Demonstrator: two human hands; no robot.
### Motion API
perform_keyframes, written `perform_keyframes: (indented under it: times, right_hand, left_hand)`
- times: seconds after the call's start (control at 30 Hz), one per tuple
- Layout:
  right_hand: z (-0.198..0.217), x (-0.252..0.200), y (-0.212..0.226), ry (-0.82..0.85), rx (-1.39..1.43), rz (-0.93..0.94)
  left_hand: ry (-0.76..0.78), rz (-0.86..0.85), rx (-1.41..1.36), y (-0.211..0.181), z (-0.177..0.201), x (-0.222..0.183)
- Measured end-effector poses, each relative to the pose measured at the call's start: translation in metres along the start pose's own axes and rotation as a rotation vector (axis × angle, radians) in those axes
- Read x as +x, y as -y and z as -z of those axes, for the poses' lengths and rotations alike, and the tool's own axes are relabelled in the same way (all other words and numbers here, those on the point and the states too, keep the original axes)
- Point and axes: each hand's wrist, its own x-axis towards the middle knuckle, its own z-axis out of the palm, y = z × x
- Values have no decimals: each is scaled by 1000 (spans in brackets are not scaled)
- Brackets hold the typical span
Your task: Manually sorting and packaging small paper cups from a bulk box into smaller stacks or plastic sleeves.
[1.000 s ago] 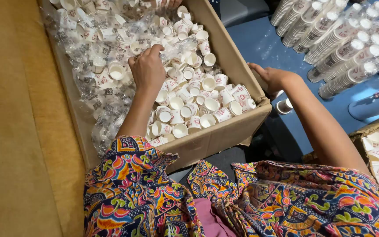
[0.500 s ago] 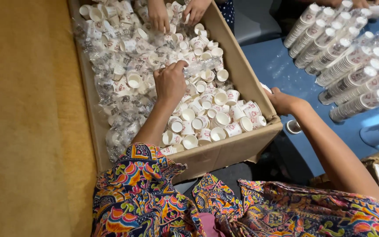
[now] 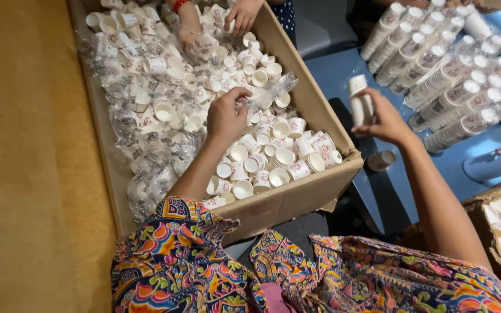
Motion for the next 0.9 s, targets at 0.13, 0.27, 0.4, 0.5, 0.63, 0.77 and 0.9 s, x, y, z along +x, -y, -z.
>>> perform_keyframes:
  times: [0.13,0.27,0.4,0.5,0.63,0.77,0.9]
  right_hand:
    - [-10,-48,-60,-561,335,200]
    - [-29,-118,-62,-655,563,141]
    - [-50,-144,-52,-887,419,222]
    - [-75,-153,-66,-867,454,180]
    - [-91,-152,-67,-842,442,89]
    - [-88,-152,-65,-841,418,93]
    - [-83,-150,-53,-837,400,146]
  left_hand:
    - [0,-74,-192,16,-18,-6]
    - [39,-146,-215,23,-19,-11]
    - [22,-199,-233,21,-15,-9]
    - [18,-208,-248,14,-12,-11]
    - [36,-196,-271,3,-9,-16]
    - [53,-164,-283,-6,-14,-23]
    - [69,-141,-272,-7,-19,-25]
